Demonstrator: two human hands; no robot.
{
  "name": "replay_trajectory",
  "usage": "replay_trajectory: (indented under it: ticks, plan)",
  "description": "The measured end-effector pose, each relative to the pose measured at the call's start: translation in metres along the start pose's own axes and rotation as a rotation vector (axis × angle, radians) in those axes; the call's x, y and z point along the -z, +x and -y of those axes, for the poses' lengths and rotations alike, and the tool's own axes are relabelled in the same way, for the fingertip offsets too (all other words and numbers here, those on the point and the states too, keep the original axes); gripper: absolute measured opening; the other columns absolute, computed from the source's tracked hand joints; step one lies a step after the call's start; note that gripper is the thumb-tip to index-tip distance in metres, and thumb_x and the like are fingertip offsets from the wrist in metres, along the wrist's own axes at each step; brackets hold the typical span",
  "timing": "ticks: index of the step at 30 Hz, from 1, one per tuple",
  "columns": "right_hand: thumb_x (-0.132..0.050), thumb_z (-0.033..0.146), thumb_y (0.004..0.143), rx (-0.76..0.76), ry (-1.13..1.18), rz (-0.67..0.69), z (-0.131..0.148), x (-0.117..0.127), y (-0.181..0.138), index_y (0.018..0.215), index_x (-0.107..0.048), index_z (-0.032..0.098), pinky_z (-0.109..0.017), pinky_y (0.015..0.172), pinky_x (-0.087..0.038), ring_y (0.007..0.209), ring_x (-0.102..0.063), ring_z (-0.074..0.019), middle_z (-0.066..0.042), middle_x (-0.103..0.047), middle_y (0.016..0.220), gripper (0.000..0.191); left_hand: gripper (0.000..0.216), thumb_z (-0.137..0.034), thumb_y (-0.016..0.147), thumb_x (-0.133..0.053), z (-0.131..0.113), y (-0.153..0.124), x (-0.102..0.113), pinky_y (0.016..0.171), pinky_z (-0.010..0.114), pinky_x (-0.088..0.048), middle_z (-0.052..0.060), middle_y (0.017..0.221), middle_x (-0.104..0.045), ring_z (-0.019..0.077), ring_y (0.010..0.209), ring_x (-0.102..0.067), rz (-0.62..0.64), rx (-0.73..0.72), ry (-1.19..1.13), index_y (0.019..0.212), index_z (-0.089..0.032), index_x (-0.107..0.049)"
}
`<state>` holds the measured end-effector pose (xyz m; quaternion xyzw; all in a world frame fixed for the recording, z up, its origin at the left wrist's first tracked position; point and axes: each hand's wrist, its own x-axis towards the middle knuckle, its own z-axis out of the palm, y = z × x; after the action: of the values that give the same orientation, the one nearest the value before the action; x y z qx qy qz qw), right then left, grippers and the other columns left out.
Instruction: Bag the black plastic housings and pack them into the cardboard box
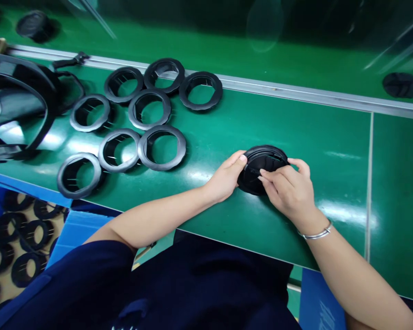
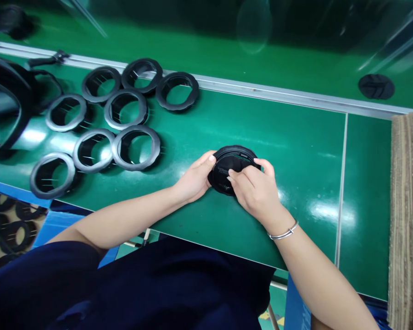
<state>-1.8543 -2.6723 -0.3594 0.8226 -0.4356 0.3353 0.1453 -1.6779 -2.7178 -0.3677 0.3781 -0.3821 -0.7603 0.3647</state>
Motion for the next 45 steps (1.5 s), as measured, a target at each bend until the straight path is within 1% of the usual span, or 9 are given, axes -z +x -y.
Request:
replay_trajectory:
  ticks: [3,6,13,17,23,28,33,38,45]
  plan:
    - [-0.060,0.016,0.099,-0.001,0.052,0.000,-0.0024,-0.0026,-0.0024,0.102,-0.062,0.018,-0.037,0.104,-0.043,0.069,-0.054,-0.0094,0.002,-0.064,0.079,0.004,0.030,-0.049,0.097,-0.060,0.0011,0.0013,-0.0001,0.094,0.032,-0.050,0.005,0.102,-0.069,0.0207,0.104,-0.062,-0.032,-0.059,0.045,0.098,-0.019,-0.065]
    - [-0.060,0.017,0.098,0.001,0.106,0.023,-0.0054,-0.0033,-0.0040,0.103,-0.063,0.017,-0.038,0.106,-0.045,0.071,-0.054,-0.0098,0.001,-0.061,0.079,0.006,0.030,-0.048,0.098,-0.059,0.0005,0.0014,-0.0002,0.095,0.033,-0.050,0.004,0.100,-0.069,0.0207,0.102,-0.062,-0.030,-0.036,0.056,0.097,-0.019,-0.066]
    - [-0.060,0.020,0.098,-0.025,0.129,0.058,-0.0076,-0.0025,-0.0042,0.102,-0.065,0.019,-0.039,0.104,-0.053,0.071,-0.056,-0.0109,0.001,-0.061,0.079,0.006,0.030,-0.046,0.100,-0.054,0.0038,0.0015,-0.0001,0.101,0.034,-0.047,0.005,0.104,-0.070,0.0213,0.108,-0.061,-0.054,-0.096,0.111,0.099,-0.019,-0.066]
    - [-0.061,0.021,0.098,-0.044,0.175,0.057,-0.0077,-0.0027,-0.0045,0.103,-0.066,0.017,-0.042,0.105,-0.056,0.071,-0.058,-0.0111,0.000,-0.060,0.079,0.008,0.030,-0.046,0.100,-0.054,0.0030,0.0016,-0.0016,0.101,0.034,-0.047,0.005,0.105,-0.070,0.0222,0.111,-0.061,-0.064,-0.096,0.115,0.099,-0.019,-0.066]
    - [-0.060,0.023,0.099,-0.102,0.250,0.053,-0.0066,-0.0063,-0.0071,0.103,-0.067,0.017,-0.046,0.107,-0.057,0.071,-0.059,-0.0110,0.001,-0.058,0.078,0.010,0.025,-0.043,0.099,-0.057,-0.0009,-0.0014,-0.0044,0.096,0.034,-0.049,0.004,0.098,-0.070,0.0214,0.103,-0.063,-0.077,0.009,-0.002,0.096,-0.019,-0.064]
    - [-0.057,0.025,0.100,-0.119,0.244,0.066,-0.0065,-0.0102,-0.0101,0.102,-0.068,0.018,-0.048,0.108,-0.056,0.075,-0.060,-0.0124,-0.001,-0.059,0.079,0.013,0.026,-0.045,0.097,-0.060,-0.0004,-0.0021,-0.0049,0.100,0.034,-0.048,0.004,0.100,-0.069,0.0210,0.104,-0.062,-0.086,-0.016,-0.012,0.097,-0.019,-0.063]
    - [-0.055,0.028,0.102,-0.115,0.229,0.074,-0.0073,-0.0082,-0.0093,0.100,-0.068,0.018,-0.047,0.108,-0.057,0.075,-0.058,-0.0123,-0.001,-0.057,0.077,0.016,0.030,-0.048,0.099,-0.056,0.0022,-0.0025,-0.0027,0.103,0.033,-0.045,0.005,0.104,-0.070,0.0219,0.112,-0.060,-0.095,-0.067,0.103,0.097,-0.019,-0.064]
    - [-0.057,0.026,0.101,-0.095,0.200,0.059,-0.0058,-0.0069,-0.0082,0.101,-0.069,0.017,-0.049,0.106,-0.058,0.073,-0.059,-0.0118,-0.001,-0.058,0.078,0.015,0.035,-0.051,0.101,-0.050,0.0071,-0.0017,-0.0001,0.101,0.033,-0.046,0.005,0.105,-0.070,0.0214,0.111,-0.059,-0.091,-0.141,0.200,0.102,-0.020,-0.066]
    - [-0.062,0.023,0.098,-0.145,0.220,-0.003,-0.0029,-0.0096,-0.0100,0.101,-0.069,0.016,-0.048,0.105,-0.060,0.073,-0.061,-0.0112,-0.001,-0.060,0.079,0.010,0.036,-0.053,0.099,-0.054,0.0063,-0.0004,0.0009,0.103,0.033,-0.045,0.005,0.107,-0.069,0.0214,0.111,-0.059,-0.094,-0.136,0.199,0.099,-0.020,-0.066]
